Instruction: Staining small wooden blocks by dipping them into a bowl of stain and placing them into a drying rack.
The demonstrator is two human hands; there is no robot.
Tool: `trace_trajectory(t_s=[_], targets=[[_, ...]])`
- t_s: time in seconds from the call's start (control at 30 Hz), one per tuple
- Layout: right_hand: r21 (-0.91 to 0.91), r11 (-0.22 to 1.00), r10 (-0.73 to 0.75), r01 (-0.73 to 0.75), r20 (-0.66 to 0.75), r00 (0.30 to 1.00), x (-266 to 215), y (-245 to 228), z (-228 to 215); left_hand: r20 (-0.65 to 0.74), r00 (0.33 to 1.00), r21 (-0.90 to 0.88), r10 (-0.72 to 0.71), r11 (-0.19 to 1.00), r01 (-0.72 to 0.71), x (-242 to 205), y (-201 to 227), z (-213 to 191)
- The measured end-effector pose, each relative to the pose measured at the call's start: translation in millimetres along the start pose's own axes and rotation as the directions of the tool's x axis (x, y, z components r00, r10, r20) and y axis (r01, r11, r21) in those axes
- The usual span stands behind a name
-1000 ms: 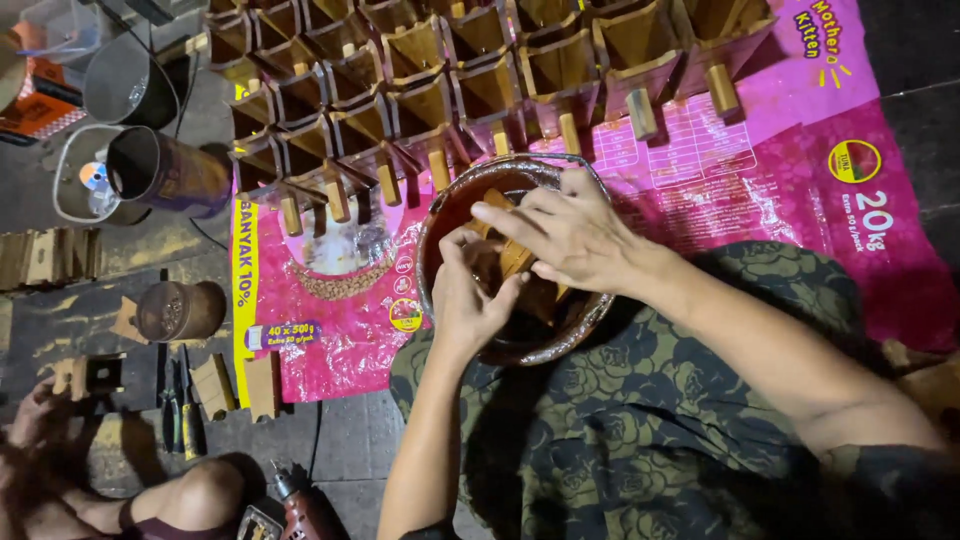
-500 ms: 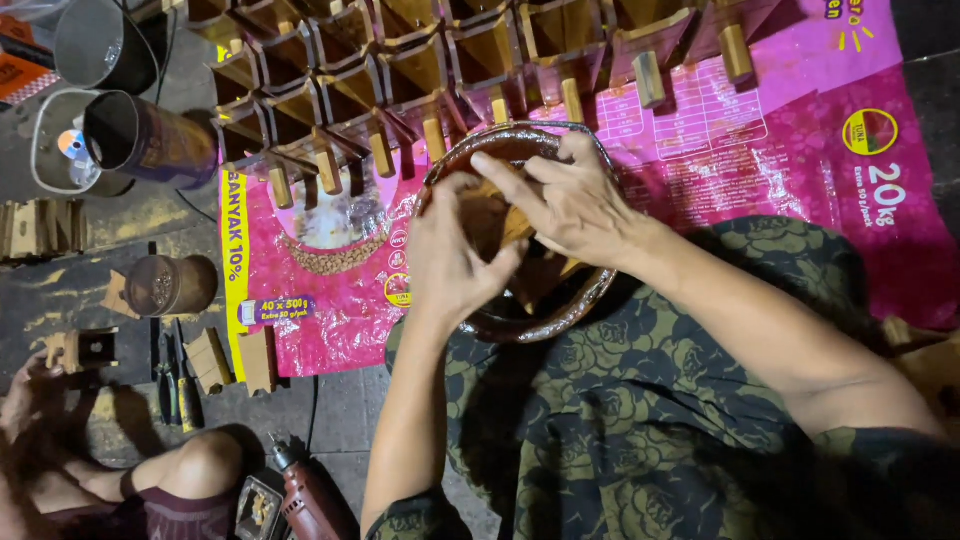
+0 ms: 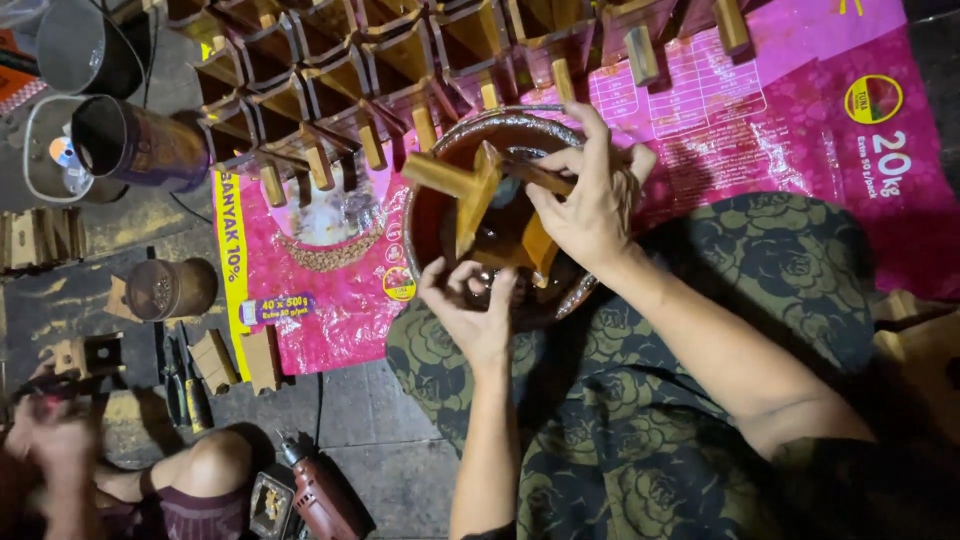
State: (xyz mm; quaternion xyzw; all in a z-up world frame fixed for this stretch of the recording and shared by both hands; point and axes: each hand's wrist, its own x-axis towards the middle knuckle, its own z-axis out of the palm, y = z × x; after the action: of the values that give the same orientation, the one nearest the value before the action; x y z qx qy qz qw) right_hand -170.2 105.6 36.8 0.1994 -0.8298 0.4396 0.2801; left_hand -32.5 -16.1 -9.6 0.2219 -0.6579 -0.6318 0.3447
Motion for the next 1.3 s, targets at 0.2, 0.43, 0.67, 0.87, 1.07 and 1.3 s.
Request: trace_trajectory(t_s=[0.2, 0.43, 0.67, 0.87, 1.07, 1.3], targets=[[0.081, 0.984, 0.161, -0.159, -0.016, 0.987, -16, 14, 24, -0.025, 0.999, -0.032, 0.024, 0.999, -0.025, 6, 44, 15], [0.083, 0.982, 0.141, -0.168, 0.262, 0.955, 25, -19, -29, -0.006, 1.000, -0.184, -0.004, 0.983, 0.003, 30, 54, -1], [0.672, 0.737, -0.157, -0.071, 0.272, 0.949, 55, -50, -75, 0.129, 0.983, -0.299, 0.128, 0.950, -0.085, 35, 107, -12], [0.676, 0.734, -0.181, 0.065, 0.103, 0.978, 33, -57, -88, 0.154, 0.962, -0.257, 0.228, 0.949, -0.184, 16, 137, -14], [0.579, 0.743, 0.184, -0.335, 0.304, 0.935, -4, -28, -46, 0.096, 0.995, -0.132, -0.020, 0.991, 0.032, 15, 55, -4], [0.546, 0.836, 0.112, -0.057, -0.069, 0.991, -43, -33, -64, 0.174, 0.980, -0.192, 0.093, 0.980, -0.059, -4, 67, -27]])
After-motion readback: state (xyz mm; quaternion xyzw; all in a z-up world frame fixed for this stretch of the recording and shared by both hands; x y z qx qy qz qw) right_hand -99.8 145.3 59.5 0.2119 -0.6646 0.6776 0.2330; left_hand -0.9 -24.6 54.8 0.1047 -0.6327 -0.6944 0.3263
